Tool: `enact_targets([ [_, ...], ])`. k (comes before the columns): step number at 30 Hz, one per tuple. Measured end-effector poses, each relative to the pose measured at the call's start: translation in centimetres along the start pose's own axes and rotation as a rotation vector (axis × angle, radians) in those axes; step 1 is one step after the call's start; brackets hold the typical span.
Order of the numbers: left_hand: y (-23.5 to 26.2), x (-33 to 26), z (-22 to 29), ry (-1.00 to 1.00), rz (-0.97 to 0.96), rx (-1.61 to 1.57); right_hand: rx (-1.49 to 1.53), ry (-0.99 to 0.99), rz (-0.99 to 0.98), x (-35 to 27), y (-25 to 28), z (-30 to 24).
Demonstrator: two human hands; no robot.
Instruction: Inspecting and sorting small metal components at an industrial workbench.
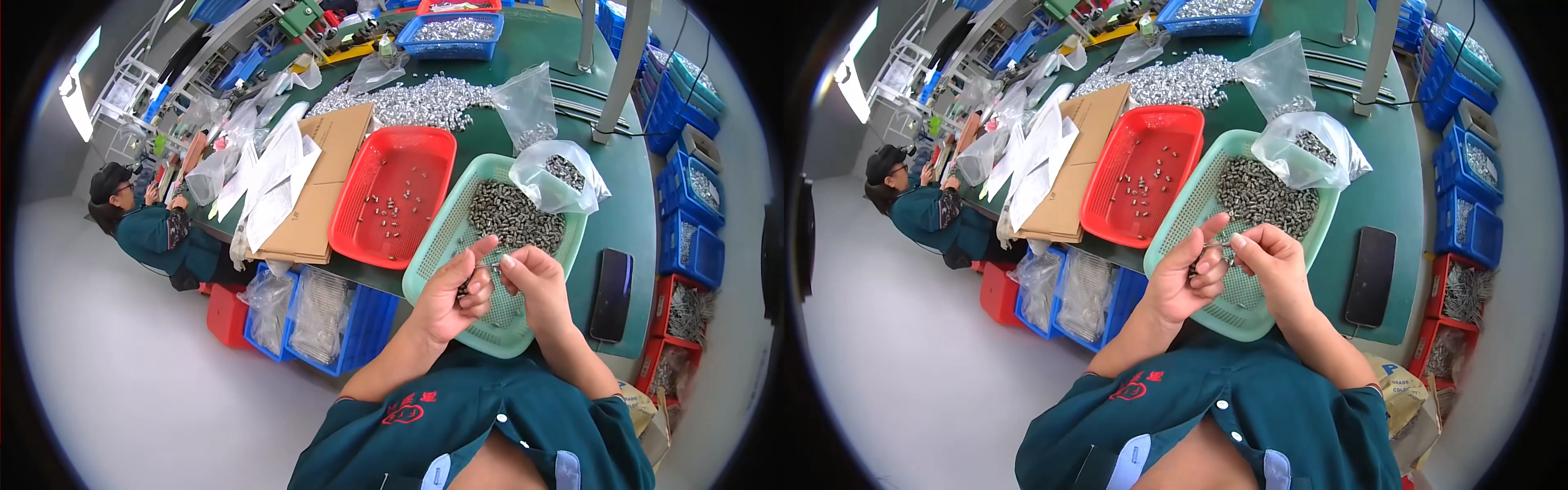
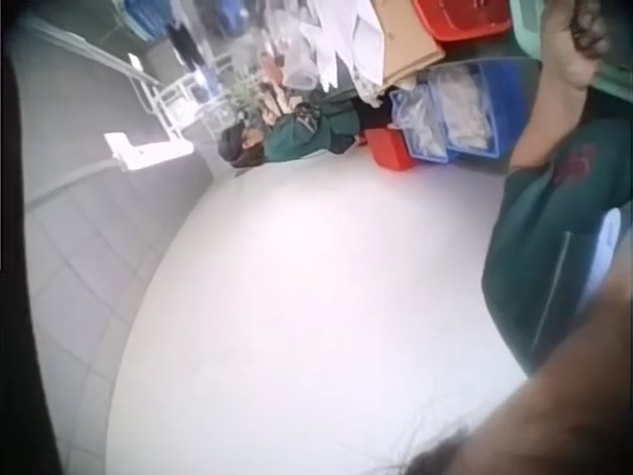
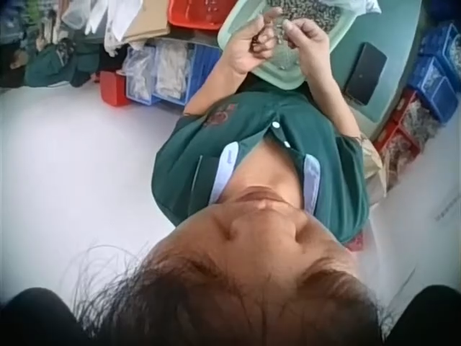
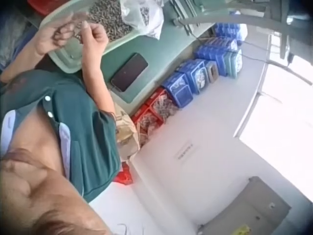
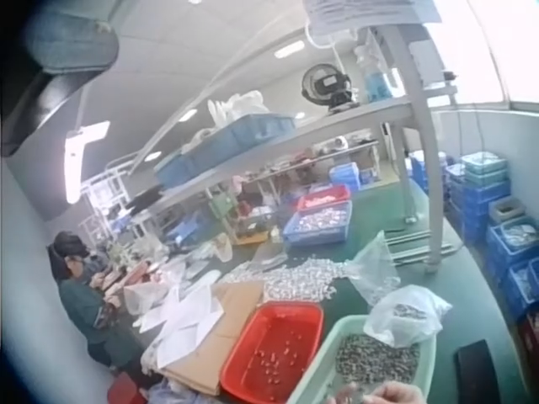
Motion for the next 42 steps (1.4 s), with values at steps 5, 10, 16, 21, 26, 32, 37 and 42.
enact_targets([
  [5,0.1,-0.1,0.3,-0.021,0.024,0.003,-0.111,0.043,0.055,-0.3,-0.4,-1.1],
  [10,-0.1,0.0,0.0,-0.019,0.004,0.011,-0.112,0.102,0.060,-0.5,-0.1,-1.4],
  [16,-0.6,0.3,-0.1,-0.044,-0.026,-0.014,-0.066,0.068,0.054,-0.2,0.5,-0.7],
  [21,-0.6,0.2,-0.3,-0.044,-0.006,-0.017,-0.067,0.091,0.023,-0.5,0.2,-1.2],
  [26,-0.4,0.5,-0.7,-0.023,-0.020,-0.017,-0.073,0.125,0.031,-0.6,0.3,-1.3],
  [32,-1.0,0.2,0.0,-0.041,-0.038,0.000,-0.085,0.110,0.023,-0.5,0.3,-1.6],
  [37,-0.9,0.6,-0.3,-0.012,-0.051,-0.057,-0.047,0.056,0.032,-0.3,0.6,-1.1],
  [42,-0.8,0.8,-0.8,0.014,-0.053,-0.060,-0.079,0.082,0.069,-0.6,1.0,-1.1],
])
Point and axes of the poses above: each hand's wrist, its own x-axis towards the middle knuckle, its own y-axis out of the back of the hand, z = x × y, the point moved 10 cm from there along x, towards the middle knuckle, and after that the axes turned 5 degrees about -x, right-handed, at the moved point
